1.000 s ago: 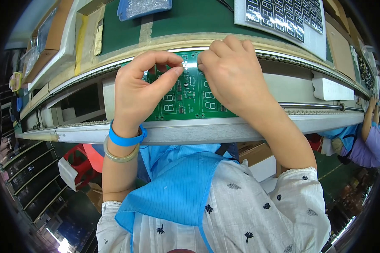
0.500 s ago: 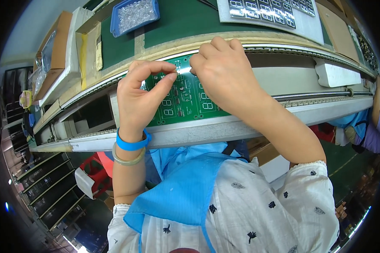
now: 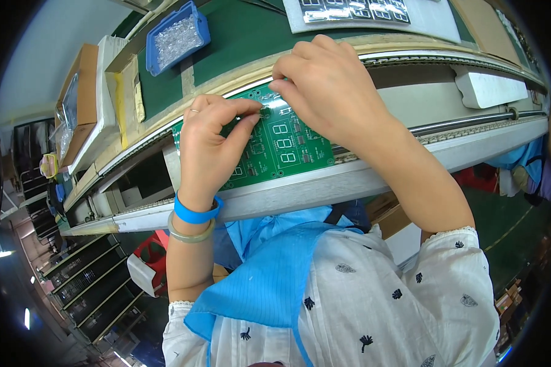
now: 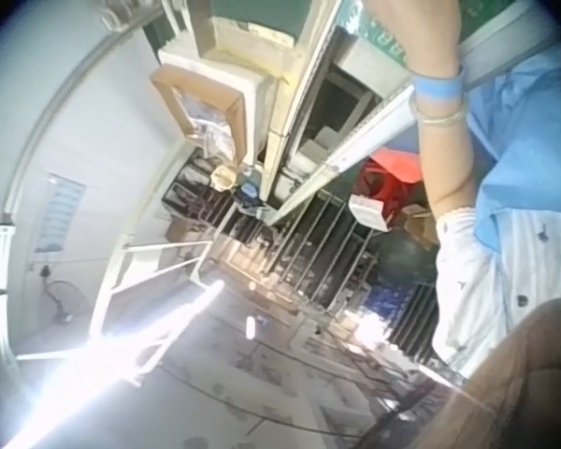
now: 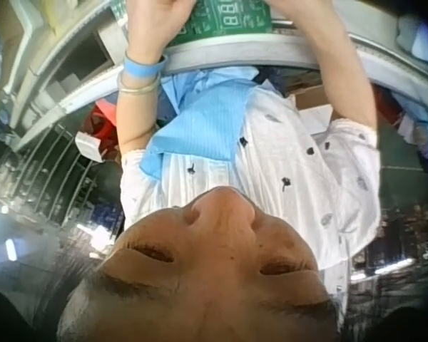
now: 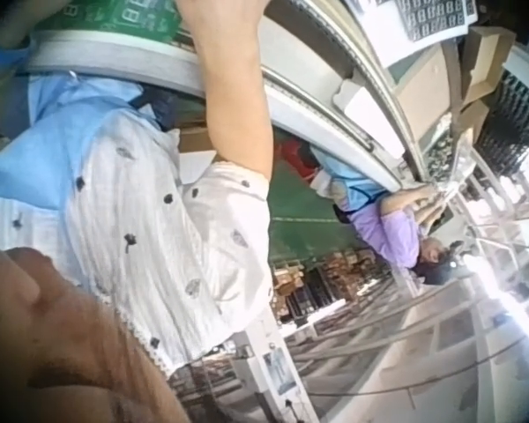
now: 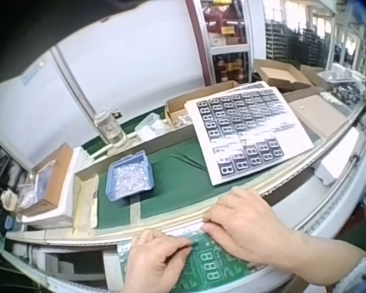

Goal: The person assembles electronics components and seven-segment displays onto a printed circuit board by hand, taking the components from a shipping box and placing them on the board.

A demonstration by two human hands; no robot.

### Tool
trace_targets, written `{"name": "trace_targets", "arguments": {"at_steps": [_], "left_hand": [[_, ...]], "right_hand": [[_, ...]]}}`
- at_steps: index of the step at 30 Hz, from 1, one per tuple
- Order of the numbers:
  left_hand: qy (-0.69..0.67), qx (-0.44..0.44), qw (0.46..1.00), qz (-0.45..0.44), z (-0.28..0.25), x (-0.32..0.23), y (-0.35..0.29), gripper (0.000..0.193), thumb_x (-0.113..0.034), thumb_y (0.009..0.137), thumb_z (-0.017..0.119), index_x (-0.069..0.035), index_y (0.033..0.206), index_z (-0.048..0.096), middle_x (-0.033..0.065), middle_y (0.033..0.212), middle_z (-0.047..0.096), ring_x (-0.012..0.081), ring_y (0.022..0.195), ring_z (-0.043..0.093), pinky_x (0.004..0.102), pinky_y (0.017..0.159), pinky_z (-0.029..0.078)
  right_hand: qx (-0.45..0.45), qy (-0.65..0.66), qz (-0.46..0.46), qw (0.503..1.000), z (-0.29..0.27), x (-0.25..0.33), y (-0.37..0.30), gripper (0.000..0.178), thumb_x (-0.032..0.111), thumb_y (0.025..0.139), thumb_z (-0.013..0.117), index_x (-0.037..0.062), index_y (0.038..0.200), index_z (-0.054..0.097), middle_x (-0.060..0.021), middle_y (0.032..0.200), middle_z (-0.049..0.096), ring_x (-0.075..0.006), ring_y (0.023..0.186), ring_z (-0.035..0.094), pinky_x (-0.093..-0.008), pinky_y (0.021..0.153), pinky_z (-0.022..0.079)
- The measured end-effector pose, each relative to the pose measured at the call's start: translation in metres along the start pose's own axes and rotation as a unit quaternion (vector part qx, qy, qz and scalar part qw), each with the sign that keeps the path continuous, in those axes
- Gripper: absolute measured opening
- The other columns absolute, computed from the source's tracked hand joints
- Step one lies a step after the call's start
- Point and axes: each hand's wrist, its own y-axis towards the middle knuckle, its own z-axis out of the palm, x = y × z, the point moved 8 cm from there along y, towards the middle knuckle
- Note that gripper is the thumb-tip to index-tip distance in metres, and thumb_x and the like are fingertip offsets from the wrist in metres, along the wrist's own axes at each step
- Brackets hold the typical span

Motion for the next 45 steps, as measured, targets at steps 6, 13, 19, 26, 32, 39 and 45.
{"name": "trace_targets", "arguments": {"at_steps": [6,13,19,26,32,39,45], "left_hand": [[0.042,0.008,0.999,0.015,0.005,-0.005,0.003,0.009,-0.010,0.081,0.071,-0.014,0.088,0.074,0.0002,0.082,0.072,0.0220,0.085,0.061,0.0369,0.080,0.038],[0.057,0.018,0.998,0.030,0.006,-0.008,0.005,0.010,-0.011,0.080,0.071,-0.014,0.088,0.075,0.0005,0.083,0.072,0.0219,0.084,0.063,0.0375,0.080,0.038],[0.067,0.024,0.997,0.032,0.008,-0.012,0.006,0.010,-0.010,0.080,0.070,-0.014,0.088,0.075,0.0012,0.081,0.071,0.0224,0.083,0.062,0.0377,0.079,0.038],[0.061,0.036,0.997,0.008,0.010,-0.010,0.009,0.012,-0.009,0.079,0.069,-0.013,0.089,0.075,0.0042,0.077,0.069,0.0251,0.082,0.062,0.0387,0.076,0.039],[0.093,0.063,0.994,0.011,0.009,-0.015,0.015,0.018,-0.008,0.077,0.073,-0.009,0.095,0.076,0.0051,0.082,0.072,0.0238,0.082,0.063,0.0360,0.076,0.042],[0.064,0.060,0.996,0.006,0.010,-0.015,0.015,0.016,-0.006,0.074,0.075,-0.005,0.089,0.074,0.0086,0.082,0.072,0.0280,0.080,0.062,0.0389,0.075,0.048],[0.064,0.033,0.997,-0.009,-0.001,-0.017,0.009,0.012,-0.010,0.074,0.078,-0.005,0.084,0.073,0.0082,0.078,0.070,0.0281,0.078,0.061,0.0388,0.073,0.047]], "right_hand": [[-0.007,-0.006,-0.004,1.000,-0.004,-0.002,0.000,0.014,0.020,0.087,0.068,0.0064,0.090,0.070,-0.0080,0.085,0.064,-0.0301,0.087,0.059,-0.0433,0.078,0.045],[-0.013,0.002,-0.011,1.000,-0.005,-0.001,0.000,0.014,0.019,0.088,0.067,0.0062,0.091,0.070,-0.0083,0.084,0.063,-0.0302,0.085,0.059,-0.0436,0.076,0.045],[-0.015,0.012,-0.013,1.000,-0.006,-0.001,-0.001,0.012,0.017,0.086,0.068,0.0049,0.090,0.068,-0.0089,0.084,0.062,-0.0304,0.084,0.057,-0.0423,0.076,0.045],[-0.010,0.018,-0.005,1.000,-0.005,-0.002,-0.001,0.013,0.018,0.088,0.067,0.0060,0.091,0.070,-0.0089,0.085,0.064,-0.0305,0.087,0.059,-0.0441,0.077,0.045],[-0.011,0.018,-0.007,1.000,-0.008,-0.002,0.001,0.013,0.019,0.088,0.067,0.0064,0.089,0.069,-0.0087,0.085,0.064,-0.0311,0.086,0.059,-0.0440,0.076,0.045],[-0.024,0.038,-0.021,0.999,-0.015,-0.003,0.002,0.012,0.020,0.087,0.067,0.0078,0.086,0.068,-0.0084,0.084,0.063,-0.0311,0.085,0.059,-0.0430,0.075,0.046],[-0.089,0.002,0.041,0.995,-0.068,-0.057,0.003,0.013,0.015,0.087,0.070,0.0057,0.095,0.069,-0.0099,0.094,0.067,-0.0299,0.095,0.062,-0.0400,0.084,0.050]]}}
